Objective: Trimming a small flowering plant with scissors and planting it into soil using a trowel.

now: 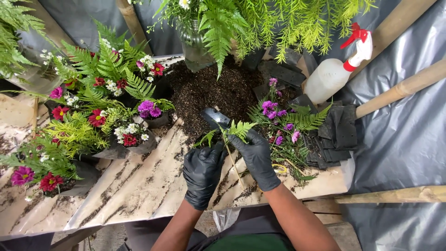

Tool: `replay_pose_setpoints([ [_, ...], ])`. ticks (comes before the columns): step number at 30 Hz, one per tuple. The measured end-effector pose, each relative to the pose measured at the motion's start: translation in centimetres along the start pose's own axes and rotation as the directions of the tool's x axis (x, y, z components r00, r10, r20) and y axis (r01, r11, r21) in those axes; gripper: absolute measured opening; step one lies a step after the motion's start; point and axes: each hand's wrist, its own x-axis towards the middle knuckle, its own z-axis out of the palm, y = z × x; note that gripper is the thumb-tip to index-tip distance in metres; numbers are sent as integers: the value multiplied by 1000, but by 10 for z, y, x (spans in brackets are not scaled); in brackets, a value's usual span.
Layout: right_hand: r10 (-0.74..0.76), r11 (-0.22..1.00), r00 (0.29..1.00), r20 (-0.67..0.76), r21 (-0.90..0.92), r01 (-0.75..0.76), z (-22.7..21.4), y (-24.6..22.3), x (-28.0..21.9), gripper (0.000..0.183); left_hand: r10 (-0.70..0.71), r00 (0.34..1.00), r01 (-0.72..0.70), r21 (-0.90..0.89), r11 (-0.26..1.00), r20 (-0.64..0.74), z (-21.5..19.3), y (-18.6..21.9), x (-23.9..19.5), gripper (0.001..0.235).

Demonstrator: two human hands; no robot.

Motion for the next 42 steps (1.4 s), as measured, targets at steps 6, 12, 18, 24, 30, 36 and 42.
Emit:
replay_pose_setpoints([
  [6,335,319,879,339,837,-445,-8,-8,3,31,-219,953,243,-98,965,211,22,-15,-17,16],
  [12,-69,993,980,188,-79,86,-27,-5,-10,44,-636,670,737,-448,506,383,12,-3,-7,15],
  [18,50,998,974,222,-38,-42,-31,26,-6,36,-663,596,778,-532,335,454,0,13,10,21],
  [24,29,959,985,173,-281,21,-29,53,7,40,-647,595,795,-465,388,477,26,-13,-9,19],
  [30,-65,947,982,178,-299,117,-17,55,15,32,-641,614,784,-449,429,460,27,-17,-6,20],
  [36,271,859,935,228,381,-342,10,-3,3,28,-654,637,771,-351,531,408,25,-20,-7,22],
  [42,-104,950,973,206,-270,158,16,19,18,29,-575,805,590,-296,752,144,21,-41,-8,14],
])
